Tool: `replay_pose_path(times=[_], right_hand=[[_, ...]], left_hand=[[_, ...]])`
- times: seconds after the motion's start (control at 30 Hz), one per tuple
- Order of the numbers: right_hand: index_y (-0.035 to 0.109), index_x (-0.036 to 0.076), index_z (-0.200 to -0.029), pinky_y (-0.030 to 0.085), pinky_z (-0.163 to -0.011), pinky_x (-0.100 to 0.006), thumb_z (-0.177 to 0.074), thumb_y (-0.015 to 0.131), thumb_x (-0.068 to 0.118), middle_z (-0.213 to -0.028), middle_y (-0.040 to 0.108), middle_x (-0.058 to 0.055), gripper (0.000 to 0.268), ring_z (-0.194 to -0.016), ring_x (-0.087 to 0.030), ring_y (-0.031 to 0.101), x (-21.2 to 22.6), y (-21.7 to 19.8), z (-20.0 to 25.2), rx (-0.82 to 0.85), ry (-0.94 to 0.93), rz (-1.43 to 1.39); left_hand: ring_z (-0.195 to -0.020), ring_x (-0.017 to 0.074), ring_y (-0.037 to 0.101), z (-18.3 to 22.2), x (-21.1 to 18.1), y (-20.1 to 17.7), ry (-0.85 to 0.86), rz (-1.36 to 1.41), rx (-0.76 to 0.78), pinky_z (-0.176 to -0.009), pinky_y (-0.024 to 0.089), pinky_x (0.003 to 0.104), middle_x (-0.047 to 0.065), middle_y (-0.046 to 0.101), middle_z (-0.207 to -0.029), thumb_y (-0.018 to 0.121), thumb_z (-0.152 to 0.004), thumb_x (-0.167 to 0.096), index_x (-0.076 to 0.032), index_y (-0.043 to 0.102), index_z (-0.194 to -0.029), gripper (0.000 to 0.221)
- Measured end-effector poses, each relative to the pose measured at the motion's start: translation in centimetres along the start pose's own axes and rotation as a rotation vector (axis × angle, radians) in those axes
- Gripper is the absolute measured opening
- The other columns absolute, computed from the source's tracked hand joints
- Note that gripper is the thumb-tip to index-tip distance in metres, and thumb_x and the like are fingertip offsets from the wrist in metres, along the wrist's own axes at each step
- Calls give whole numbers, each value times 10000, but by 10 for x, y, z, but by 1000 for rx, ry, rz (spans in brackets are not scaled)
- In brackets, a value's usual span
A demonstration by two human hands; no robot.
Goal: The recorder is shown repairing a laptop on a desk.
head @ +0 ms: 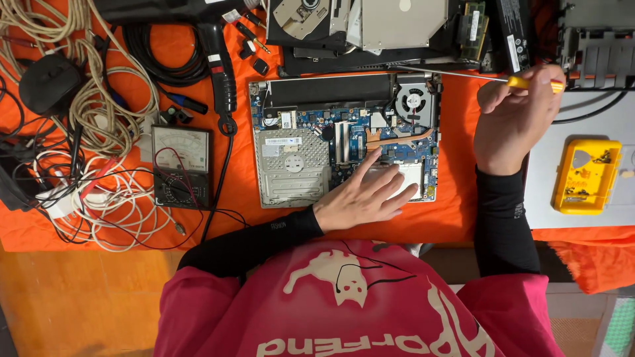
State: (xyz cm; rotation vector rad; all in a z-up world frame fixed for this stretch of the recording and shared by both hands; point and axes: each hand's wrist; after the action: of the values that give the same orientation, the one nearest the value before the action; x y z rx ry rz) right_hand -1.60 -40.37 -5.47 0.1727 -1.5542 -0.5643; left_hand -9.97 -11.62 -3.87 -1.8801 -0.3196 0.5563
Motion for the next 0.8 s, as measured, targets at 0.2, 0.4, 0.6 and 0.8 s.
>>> replay_pose_path(times=[0.2, 0.4, 0.6, 0.8], right_hand=[[484, 59, -1103, 316, -590, -296, -1248, 521, 266, -774, 522, -117, 256, -642, -205, 472, -1, -1, -3, -29, 21, -24], [495, 61, -1152, 332, -606, -298, -1279, 545, 273, -784, 523, -111, 252, -673, -214, 495, -6, 0, -5, -22, 24, -54], [500, 65, -1141, 349, -625, -293, -1263, 545, 265, -770, 542, -117, 239, -661, -208, 495, 0, 13, -5, 16, 41, -18], [504, 70, -1130, 364, -622, -302, -1228, 522, 286, -762, 548, -118, 238, -637, -199, 488, -5, 15, -7, 24, 70, -44]], left_hand=[[-1306, 229, 553, -2, 0, -2, 5, -25, 3, -1258, 232, 651, 82, 602, -1283, 575, -1043, -592, -133, 524, -1504, 652], [-1172, 213, 612, -5, 15, -16, -142, 310, -96, -1203, 394, 506, 95, 628, -1197, 544, -1004, -625, -37, 613, -1390, 707], [-799, 181, 567, 12, 52, -36, -253, 238, -65, -773, 437, 380, 48, 630, -888, 677, -1046, -543, -39, 759, -1126, 517], [-877, 183, 566, 1, 64, -52, -270, 173, -148, -814, 423, 350, 59, 702, -1091, 720, -961, -456, -37, 759, -1122, 450]])
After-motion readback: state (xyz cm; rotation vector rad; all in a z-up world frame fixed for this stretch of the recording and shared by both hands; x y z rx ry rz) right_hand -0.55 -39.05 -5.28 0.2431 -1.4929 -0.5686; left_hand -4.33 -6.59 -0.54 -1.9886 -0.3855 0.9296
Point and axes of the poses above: each hand's wrist, its own z-axis away from the middle knuckle, its own y-axis out of the palm, x = y × z
